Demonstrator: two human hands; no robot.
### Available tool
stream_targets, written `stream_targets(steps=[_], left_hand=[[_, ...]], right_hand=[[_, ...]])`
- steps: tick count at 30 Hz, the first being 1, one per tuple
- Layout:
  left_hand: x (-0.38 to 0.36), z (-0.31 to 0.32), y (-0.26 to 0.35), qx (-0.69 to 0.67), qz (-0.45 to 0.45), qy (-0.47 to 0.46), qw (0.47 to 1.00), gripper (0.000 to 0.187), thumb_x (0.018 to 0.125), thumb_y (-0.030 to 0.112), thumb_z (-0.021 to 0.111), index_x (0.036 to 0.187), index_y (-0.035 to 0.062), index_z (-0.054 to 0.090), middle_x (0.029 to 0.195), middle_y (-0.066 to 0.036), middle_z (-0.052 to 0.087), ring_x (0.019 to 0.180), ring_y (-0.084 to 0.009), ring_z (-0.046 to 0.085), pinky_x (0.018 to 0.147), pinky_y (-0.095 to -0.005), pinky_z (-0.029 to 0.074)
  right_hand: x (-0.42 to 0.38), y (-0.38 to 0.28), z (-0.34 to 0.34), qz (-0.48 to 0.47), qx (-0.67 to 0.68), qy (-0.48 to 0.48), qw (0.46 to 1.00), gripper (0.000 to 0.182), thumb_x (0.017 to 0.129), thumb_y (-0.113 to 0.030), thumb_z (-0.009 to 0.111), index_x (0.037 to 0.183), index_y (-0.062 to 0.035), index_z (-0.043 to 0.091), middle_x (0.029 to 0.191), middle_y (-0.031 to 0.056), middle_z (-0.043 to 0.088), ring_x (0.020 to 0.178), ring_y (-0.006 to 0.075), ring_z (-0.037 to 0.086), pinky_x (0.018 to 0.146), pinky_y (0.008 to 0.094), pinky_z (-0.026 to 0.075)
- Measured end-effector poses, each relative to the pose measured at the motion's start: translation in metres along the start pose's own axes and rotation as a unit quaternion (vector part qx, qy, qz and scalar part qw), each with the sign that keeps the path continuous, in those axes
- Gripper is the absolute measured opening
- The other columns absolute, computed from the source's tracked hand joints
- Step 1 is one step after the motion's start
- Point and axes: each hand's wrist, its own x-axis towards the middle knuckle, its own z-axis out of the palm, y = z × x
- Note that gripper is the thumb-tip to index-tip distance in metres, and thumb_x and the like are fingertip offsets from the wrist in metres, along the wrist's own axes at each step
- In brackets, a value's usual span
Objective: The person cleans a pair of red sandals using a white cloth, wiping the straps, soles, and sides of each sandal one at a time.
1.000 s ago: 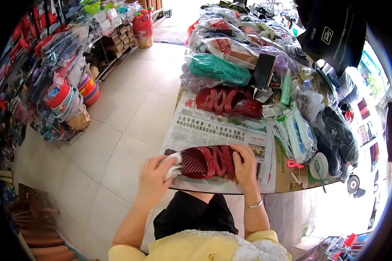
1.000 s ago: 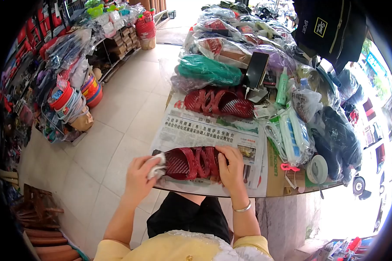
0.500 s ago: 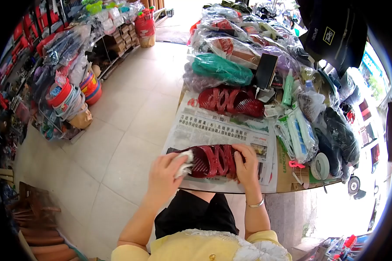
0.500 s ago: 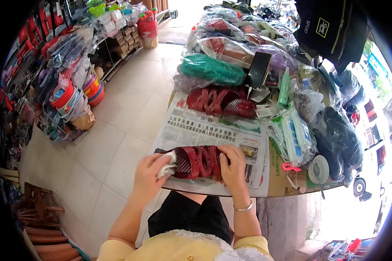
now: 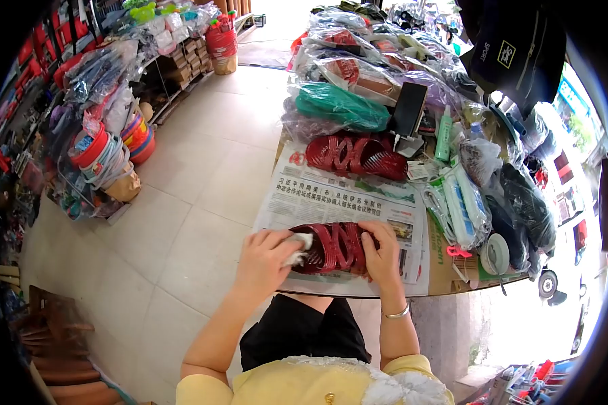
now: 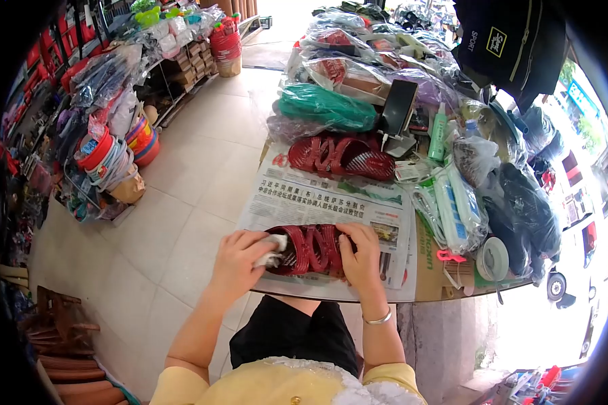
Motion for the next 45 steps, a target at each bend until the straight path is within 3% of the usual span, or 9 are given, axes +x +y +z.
stream_targets(steps=[5,9,11,15,25,28,32,39,45], left_hand=[[-0.023,-0.021,-0.032,0.034,-0.096,0.041,0.994,0.045,0.067,0.005,0.079,0.111,0.0138,0.071,0.116,-0.006,0.066,0.106,-0.031,0.059,0.091,-0.0438,0.046],[-0.022,-0.036,-0.025,0.051,-0.103,0.08,0.99,0.045,0.067,0.003,0.078,0.11,0.0139,0.072,0.115,-0.007,0.066,0.105,-0.0314,0.06,0.09,-0.0443,0.047],[-0.013,-0.03,-0.011,0.024,-0.045,0.096,0.994,0.046,0.067,0.002,0.075,0.111,0.014,0.071,0.115,-0.006,0.066,0.106,-0.0312,0.06,0.09,-0.0441,0.046],[0.005,0.006,0.003,0.007,-0.008,0.007,1.0,0.049,0.068,0.003,0.073,0.114,0.0152,0.069,0.116,-0.004,0.065,0.107,-0.0303,0.059,0.093,-0.0435,0.045],[-0.029,-0.035,-0.025,0.027,-0.122,0.048,0.991,0.045,0.07,0.002,0.075,0.113,0.0127,0.071,0.115,-0.008,0.066,0.106,-0.0314,0.06,0.092,-0.0431,0.047],[-0.011,-0.026,-0.003,-0.007,-0.066,0.088,0.994,0.046,0.069,0.003,0.076,0.113,0.0134,0.07,0.115,-0.007,0.066,0.106,-0.0309,0.06,0.092,-0.0431,0.047],[-0.003,0.0,0.005,-0.038,-0.018,0.026,0.999,0.046,0.069,0.005,0.075,0.113,0.0154,0.069,0.115,-0.005,0.066,0.106,-0.0299,0.059,0.091,-0.0438,0.046],[-0.033,-0.024,-0.029,-0.059,-0.13,0.049,0.989,0.043,0.07,0.004,0.078,0.112,0.0103,0.071,0.113,-0.011,0.067,0.105,-0.032,0.061,0.09,-0.0432,0.05],[-0.004,-0.019,0.007,-0.092,-0.02,0.067,0.993,0.044,0.07,0.004,0.077,0.113,0.0123,0.071,0.114,-0.009,0.066,0.105,-0.0314,0.061,0.091,-0.0431,0.049]], right_hand=[[0.0,-0.002,0.0,-0.005,-0.009,0.006,1.0,0.02,0.087,-0.002,0.065,0.106,-0.0024,0.071,0.106,0.0141,0.069,0.103,0.0337,0.061,0.094,0.0411,0.046],[-0.001,-0.002,0.001,-0.006,-0.016,0.003,1.0,0.019,0.087,-0.003,0.065,0.106,-0.0025,0.071,0.106,0.014,0.068,0.103,0.0335,0.061,0.094,0.0409,0.046],[-0.001,-0.001,0.001,-0.007,-0.019,0.009,1.0,0.019,0.087,-0.003,0.065,0.106,-0.0026,0.071,0.106,0.0139,0.068,0.103,0.0336,0.061,0.094,0.0408,0.046],[0.0,-0.001,0.0,-0.008,-0.015,-0.002,1.0,0.02,0.087,-0.003,0.065,0.106,-0.0029,0.071,0.106,0.0139,0.068,0.103,0.0333,0.061,0.094,0.0405,0.046],[-0.001,0.0,0.001,0.001,-0.018,-0.007,1.0,0.02,0.087,-0.002,0.066,0.106,-0.0024,0.071,0.107,0.0141,0.068,0.105,0.0328,0.061,0.095,0.0403,0.046],[-0.001,0.001,0.001,-0.006,-0.014,-0.001,1.0,0.02,0.087,-0.003,0.066,0.106,-0.0021,0.071,0.107,0.0141,0.068,0.104,0.0328,0.061,0.095,0.0406,0.046],[0.001,0.001,-0.001,-0.009,-0.017,-0.009,1.0,0.02,0.087,-0.002,0.066,0.106,-0.002,0.071,0.107,0.0141,0.068,0.104,0.0331,0.061,0.094,0.0408,0.046],[0.0,-0.001,-0.001,-0.005,-0.018,-0.01,1.0,0.019,0.087,-0.003,0.066,0.106,-0.0026,0.071,0.106,0.0142,0.068,0.103,0.0332,0.061,0.095,0.0406,0.045],[-0.001,-0.003,0.0,-0.001,-0.015,-0.003,1.0,0.019,0.087,-0.002,0.066,0.106,-0.0028,0.071,0.106,0.0134,0.069,0.103,0.0328,0.061,0.095,0.0407,0.045]])
